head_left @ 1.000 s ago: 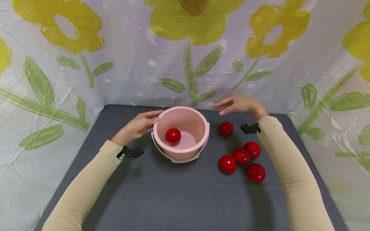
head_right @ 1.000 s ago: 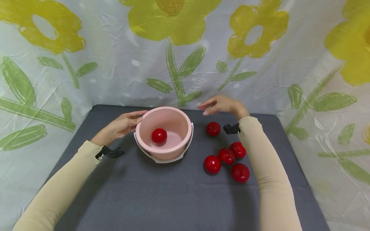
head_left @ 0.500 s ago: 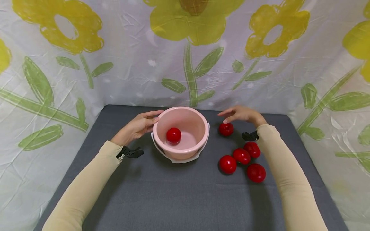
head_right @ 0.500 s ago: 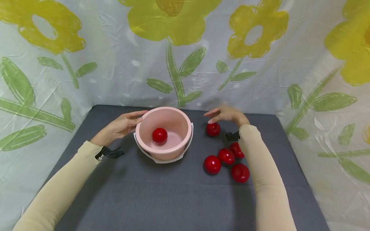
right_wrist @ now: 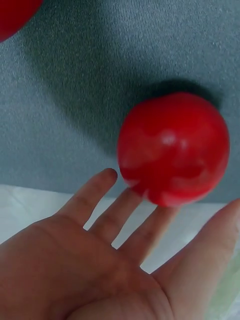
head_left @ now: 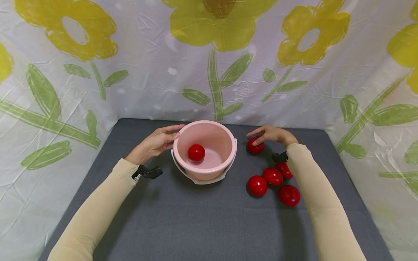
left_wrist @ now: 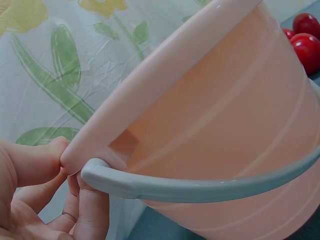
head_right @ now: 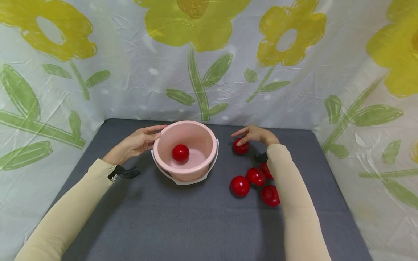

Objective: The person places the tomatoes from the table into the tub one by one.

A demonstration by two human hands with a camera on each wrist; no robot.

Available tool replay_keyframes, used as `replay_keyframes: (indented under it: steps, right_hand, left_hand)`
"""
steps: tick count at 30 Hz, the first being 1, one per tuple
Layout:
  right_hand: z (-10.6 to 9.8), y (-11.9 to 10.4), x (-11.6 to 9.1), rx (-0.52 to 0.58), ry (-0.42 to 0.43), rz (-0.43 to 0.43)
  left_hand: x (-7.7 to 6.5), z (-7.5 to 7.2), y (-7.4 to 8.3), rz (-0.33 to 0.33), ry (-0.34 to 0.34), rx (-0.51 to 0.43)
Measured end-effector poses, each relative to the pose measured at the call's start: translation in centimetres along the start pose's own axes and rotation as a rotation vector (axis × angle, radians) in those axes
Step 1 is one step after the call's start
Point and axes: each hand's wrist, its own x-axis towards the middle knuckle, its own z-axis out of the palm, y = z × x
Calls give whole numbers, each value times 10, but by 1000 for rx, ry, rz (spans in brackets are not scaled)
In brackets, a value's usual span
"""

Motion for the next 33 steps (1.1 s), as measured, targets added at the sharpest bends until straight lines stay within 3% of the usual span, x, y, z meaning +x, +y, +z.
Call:
replay_keyframes:
  steps: [18,23,33]
  right_hand:
    - [10,7,7,-97,42,2]
    - [8,1,5,-124,32,5]
    - [-13,-26,-1,-45,8,11]
  left_hand:
    - [0,-1,0,-7,0,5]
    - [0,0,0,-5,1,4]
    - [1,0,0,-4,3,1]
